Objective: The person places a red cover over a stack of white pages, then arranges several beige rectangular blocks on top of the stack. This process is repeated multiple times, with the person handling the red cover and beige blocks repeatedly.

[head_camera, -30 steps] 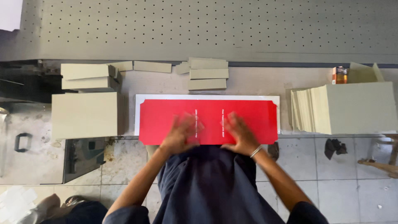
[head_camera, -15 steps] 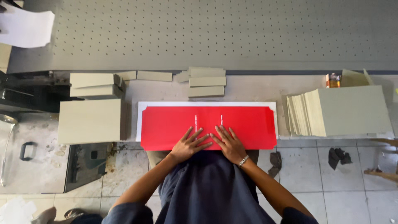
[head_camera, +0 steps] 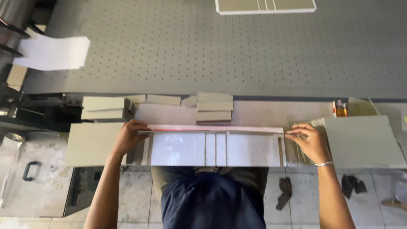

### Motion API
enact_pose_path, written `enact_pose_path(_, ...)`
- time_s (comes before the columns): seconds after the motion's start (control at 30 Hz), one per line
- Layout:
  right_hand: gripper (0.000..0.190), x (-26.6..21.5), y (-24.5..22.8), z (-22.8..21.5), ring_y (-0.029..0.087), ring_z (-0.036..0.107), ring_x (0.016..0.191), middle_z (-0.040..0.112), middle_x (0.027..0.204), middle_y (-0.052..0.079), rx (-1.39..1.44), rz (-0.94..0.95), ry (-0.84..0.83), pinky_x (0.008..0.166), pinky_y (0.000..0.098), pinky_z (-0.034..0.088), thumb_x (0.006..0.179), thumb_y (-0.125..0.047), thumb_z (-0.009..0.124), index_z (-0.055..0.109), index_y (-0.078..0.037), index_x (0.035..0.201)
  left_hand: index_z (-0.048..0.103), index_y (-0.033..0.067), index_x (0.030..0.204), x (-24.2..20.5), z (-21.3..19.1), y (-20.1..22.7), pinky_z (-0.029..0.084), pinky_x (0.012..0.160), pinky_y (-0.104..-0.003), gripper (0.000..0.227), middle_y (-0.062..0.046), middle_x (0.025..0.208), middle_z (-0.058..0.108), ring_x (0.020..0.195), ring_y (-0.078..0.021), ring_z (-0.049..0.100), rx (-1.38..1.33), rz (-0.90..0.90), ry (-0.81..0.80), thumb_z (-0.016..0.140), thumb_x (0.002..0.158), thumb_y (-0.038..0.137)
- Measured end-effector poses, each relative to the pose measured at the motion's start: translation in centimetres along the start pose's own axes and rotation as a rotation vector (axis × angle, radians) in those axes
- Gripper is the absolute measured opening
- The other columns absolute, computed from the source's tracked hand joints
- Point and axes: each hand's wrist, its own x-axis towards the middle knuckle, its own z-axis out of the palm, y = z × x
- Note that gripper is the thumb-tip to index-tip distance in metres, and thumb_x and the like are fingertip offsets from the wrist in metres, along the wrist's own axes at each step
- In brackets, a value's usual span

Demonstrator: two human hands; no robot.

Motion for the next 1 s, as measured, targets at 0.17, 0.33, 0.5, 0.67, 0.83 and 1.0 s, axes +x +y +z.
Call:
enact_pose_path(0.17, 0.039, 5.3, 1.5, 1.8, 0.015, 0.066, 0.089, 0.069, 0.121, 0.007, 0.454, 0.168, 0.143, 0.081, 0.0285, 0.054, 0.076, -0.017, 0.093, 0.074, 0.0, 0.104, 0.07, 0.0074, 0.126, 2.6, -2.5, 1.3, 0.051, 0.094, -0.04, 0.052, -0.011, 0.108, 0.075, 0.101, -0.0234, 0.068, -0.72, -0.276, 0.144, 0.089, 0.078, 0.009)
enact_pose_path(0.33, 0.056, 18.0, -3.7, 3.4, 0.02, 0.063, 0.087, 0.065, 0.101, 0.012, 0.523, 0.294, 0.264, 0.073, 0.0327, 0.051, 0.077, -0.033, 0.096, 0.071, -0.002, 0.116, 0.074, 0.0005, 0.108, 12.4, -8.6, 6.1, 0.044, 0.097, -0.044, 0.04, -0.016, 0.107, 0.067, 0.1, -0.0273, 0.06, -0.728, -0.248, 0.262, 0.088, 0.077, 0.022)
enact_pose_path(0.5, 0.059, 30.1, 2.6, 7.6, 0.03, 0.067, 0.117, 0.067, 0.127, 0.018, 0.449, 0.285, 0.577, 0.091, 0.0436, 0.059, 0.084, -0.041, 0.096, 0.07, -0.016, 0.131, 0.053, 0.0002, 0.149, 25.6, -4.1, -3.0, 0.04, 0.109, -0.064, 0.109, -0.028, 0.148, 0.052, 0.135, -0.0482, 0.051, -0.472, -0.521, 0.293, 0.09, 0.075, 0.071)
enact_pose_path(0.67, 0.029, 19.7, -4.8, 12.7, 0.029, 0.067, 0.111, 0.071, 0.117, 0.015, 0.344, 0.154, 0.625, 0.096, 0.0433, 0.053, 0.097, -0.026, 0.077, 0.073, -0.009, 0.119, 0.051, 0.006, 0.153, 17.3, 1.5, 3.8, 0.036, 0.113, -0.069, 0.089, -0.03, 0.162, 0.034, 0.144, -0.0542, 0.039, -0.163, -0.328, 0.372, 0.077, 0.088, 0.061)
enact_pose_path(0.83, 0.032, 5.7, -1.3, 21.4, 0.024, 0.065, 0.094, 0.073, 0.108, 0.01, 0.239, 0.156, 0.508, 0.08, 0.0362, 0.051, 0.098, -0.037, 0.068, 0.075, -0.009, 0.111, 0.059, 0.014, 0.141, 2.4, 13.1, -0.6, 0.04, 0.114, -0.059, 0.057, -0.027, 0.157, 0.038, 0.147, -0.0473, 0.035, -0.154, -0.005, 0.536, 0.078, 0.089, 0.029)
enact_pose_path(1.0, 0.017, -6.8, -4.3, 25.5, 0.016, 0.068, 0.088, 0.075, 0.109, 0.004, 0.135, 0.039, 0.562, 0.074, 0.0271, 0.056, 0.099, -0.02, 0.065, 0.075, -0.012, 0.11, 0.058, 0.0187, 0.143, -7.8, 13.6, 0.7, 0.033, 0.12, -0.055, 0.053, -0.019, 0.166, 0.031, 0.158, -0.043, 0.023, -0.152, -0.052, 0.446, 0.071, 0.092, 0.023)
